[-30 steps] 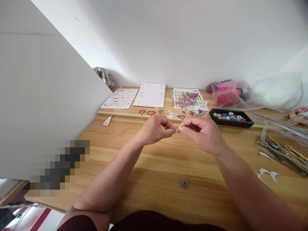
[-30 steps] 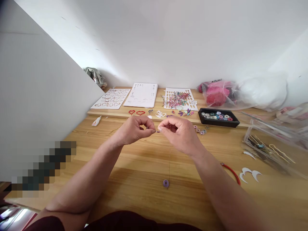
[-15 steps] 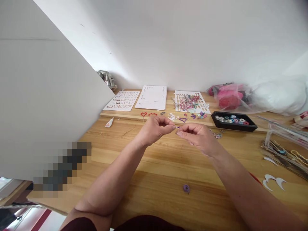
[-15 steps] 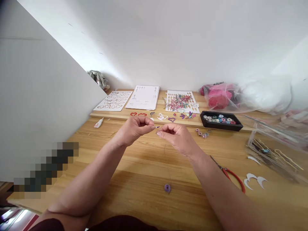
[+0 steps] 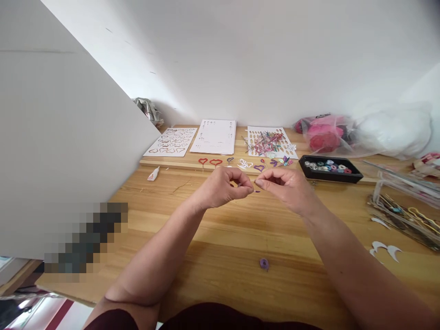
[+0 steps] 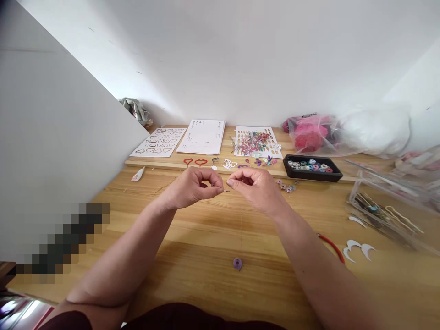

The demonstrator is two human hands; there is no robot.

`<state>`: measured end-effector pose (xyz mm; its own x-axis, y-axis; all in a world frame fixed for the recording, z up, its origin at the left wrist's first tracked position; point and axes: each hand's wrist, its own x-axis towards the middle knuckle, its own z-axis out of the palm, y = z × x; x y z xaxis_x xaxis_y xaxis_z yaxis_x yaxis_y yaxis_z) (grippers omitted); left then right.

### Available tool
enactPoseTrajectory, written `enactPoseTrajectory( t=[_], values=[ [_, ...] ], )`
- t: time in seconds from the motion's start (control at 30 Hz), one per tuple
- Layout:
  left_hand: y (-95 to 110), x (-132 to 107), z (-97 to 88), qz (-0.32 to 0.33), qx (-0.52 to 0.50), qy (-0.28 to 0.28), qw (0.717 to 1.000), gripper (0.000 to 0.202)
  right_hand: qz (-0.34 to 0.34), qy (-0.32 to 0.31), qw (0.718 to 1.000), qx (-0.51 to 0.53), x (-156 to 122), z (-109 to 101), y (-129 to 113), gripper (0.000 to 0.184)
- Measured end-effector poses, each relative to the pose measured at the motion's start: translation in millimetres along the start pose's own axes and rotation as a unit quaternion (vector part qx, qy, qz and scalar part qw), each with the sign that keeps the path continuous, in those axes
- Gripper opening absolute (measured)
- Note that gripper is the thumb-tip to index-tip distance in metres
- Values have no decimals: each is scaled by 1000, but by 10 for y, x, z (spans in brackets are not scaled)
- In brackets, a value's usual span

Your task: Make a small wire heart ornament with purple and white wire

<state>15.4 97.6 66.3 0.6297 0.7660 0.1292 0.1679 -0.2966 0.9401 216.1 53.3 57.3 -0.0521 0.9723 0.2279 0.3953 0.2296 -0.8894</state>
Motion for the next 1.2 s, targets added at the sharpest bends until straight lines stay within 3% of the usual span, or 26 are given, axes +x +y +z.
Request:
enactPoseTrajectory(
  t=[0.17,0.4,0.47,0.57,0.7,0.8,0.97,1.2],
  values=[
    [-25,34,-12,-19,-62,46,997,18,58,-35,994,86,33,54,72,28],
    [-54,58,1,11,38,137,990,10,15,-35,999,-26,-97,87,-46,20],
    [-50,46,8,28,77,128,988,7,-5,-13,999,-52,-125,75,-100,17],
    [-29,22,6,38,83,71,993,6,-20,12,996,-81,-123,36,-126,15],
    [6,-1,1,7,19,-1,1000,8,-22,1,998,-58,-48,-25,-35,19],
    [10,2,4,-17,-31,-2,999,13,-5,-21,1000,3,13,-26,47,23],
    [-34,48,2,-27,-68,57,996,17,55,-52,995,64,21,55,77,27],
    [-63,61,17,15,65,144,987,7,24,-42,998,-38,-104,86,-57,21]
  ],
)
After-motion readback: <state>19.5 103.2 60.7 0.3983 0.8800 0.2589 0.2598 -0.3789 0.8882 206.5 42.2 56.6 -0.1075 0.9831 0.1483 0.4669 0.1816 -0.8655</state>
